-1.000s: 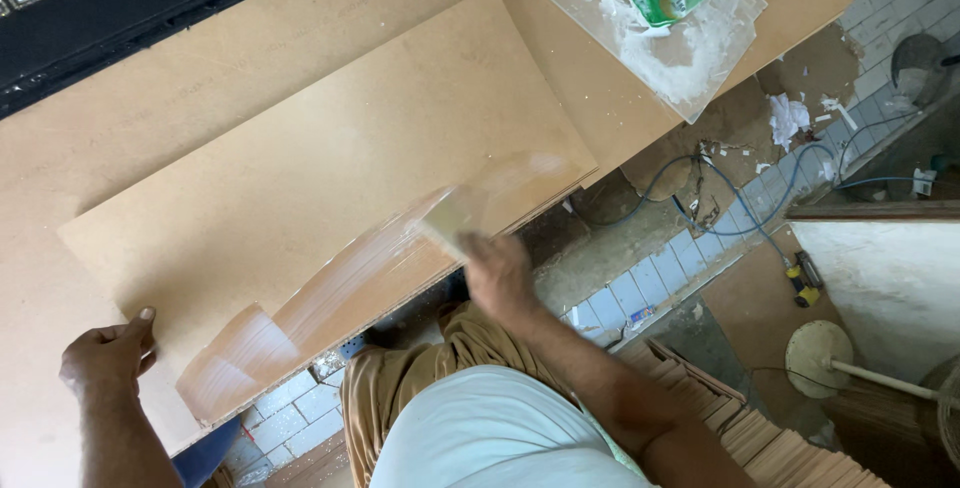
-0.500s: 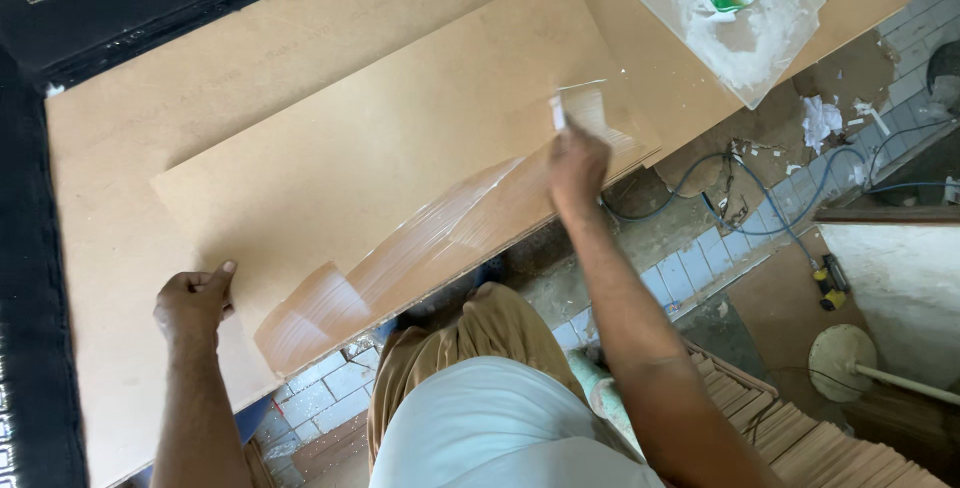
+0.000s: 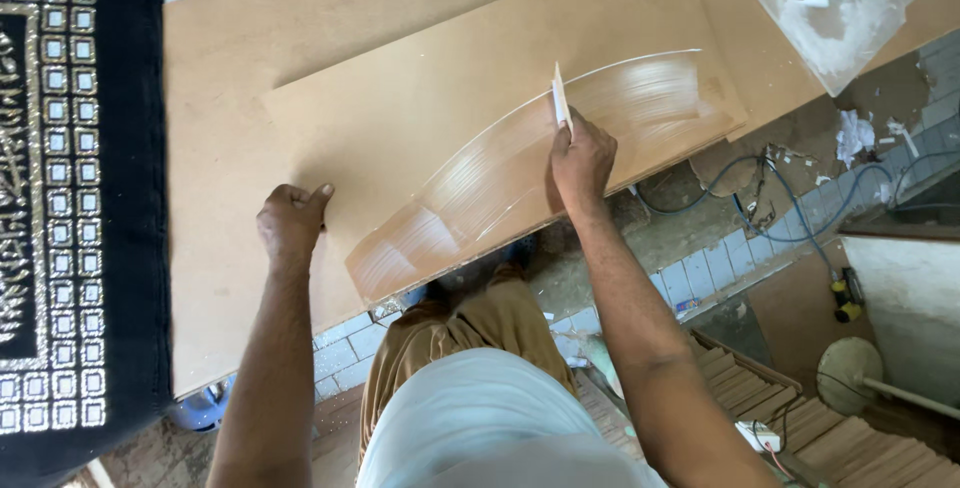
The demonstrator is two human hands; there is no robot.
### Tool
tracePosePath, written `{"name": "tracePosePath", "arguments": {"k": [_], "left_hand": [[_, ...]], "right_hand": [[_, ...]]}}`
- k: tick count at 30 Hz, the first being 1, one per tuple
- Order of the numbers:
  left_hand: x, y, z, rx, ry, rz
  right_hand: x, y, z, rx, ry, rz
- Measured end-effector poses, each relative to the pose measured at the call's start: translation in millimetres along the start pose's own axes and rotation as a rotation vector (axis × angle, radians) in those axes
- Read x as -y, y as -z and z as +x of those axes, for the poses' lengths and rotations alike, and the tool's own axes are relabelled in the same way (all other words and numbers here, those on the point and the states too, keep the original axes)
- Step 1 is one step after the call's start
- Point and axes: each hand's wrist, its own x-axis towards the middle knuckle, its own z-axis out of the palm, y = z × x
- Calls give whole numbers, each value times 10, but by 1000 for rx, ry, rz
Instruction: The person spreads white glue over a large board using a small flat spreader, then lays a black embroidered fabric panel onto the glued board and presses it flat with both hands. They reposition the panel, apply more glue to another board, then carry a glue packet across the workshop, open it, and cut it with a utility knife.
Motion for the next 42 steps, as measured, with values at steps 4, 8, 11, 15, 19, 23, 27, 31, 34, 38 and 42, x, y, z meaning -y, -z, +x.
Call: {"name": "tracePosePath", "arguments": {"k": [4,8,11,15,19,23,27,31,34,38,42], "left_hand": [[52,67,35,17,63,41],[122,143,56,18,53,25],[164,176,73,-14,38,81],[204,218,77,37,68,66],[214,252,56,3,54,67],[191,235,24,29,49,-22],[171,189,1,-16,6,54],[145,163,-16,-12,32,39],[93,151,-61,-34,36,50],[-22,136,-135,-52,50,53],[-73,136,-257,-40,111,-159]], "right_hand": [[629,-396,-693,201,408,82],[1240,-496,-1758,414,773,105],[1233,-507,-1781,498,672,349],[1250,-487,-1741,430,629,134],[1354,-436,-1978,604,732,314],[753,-151,-1395,379,292,323],[158,237,-575,17,121,-8],[343,166,-896,138,284,103],[655,-7,-1673,349,492,61],[517,4,-2000,558,267,412],[61,363,-1814,421,-378,720]]}}
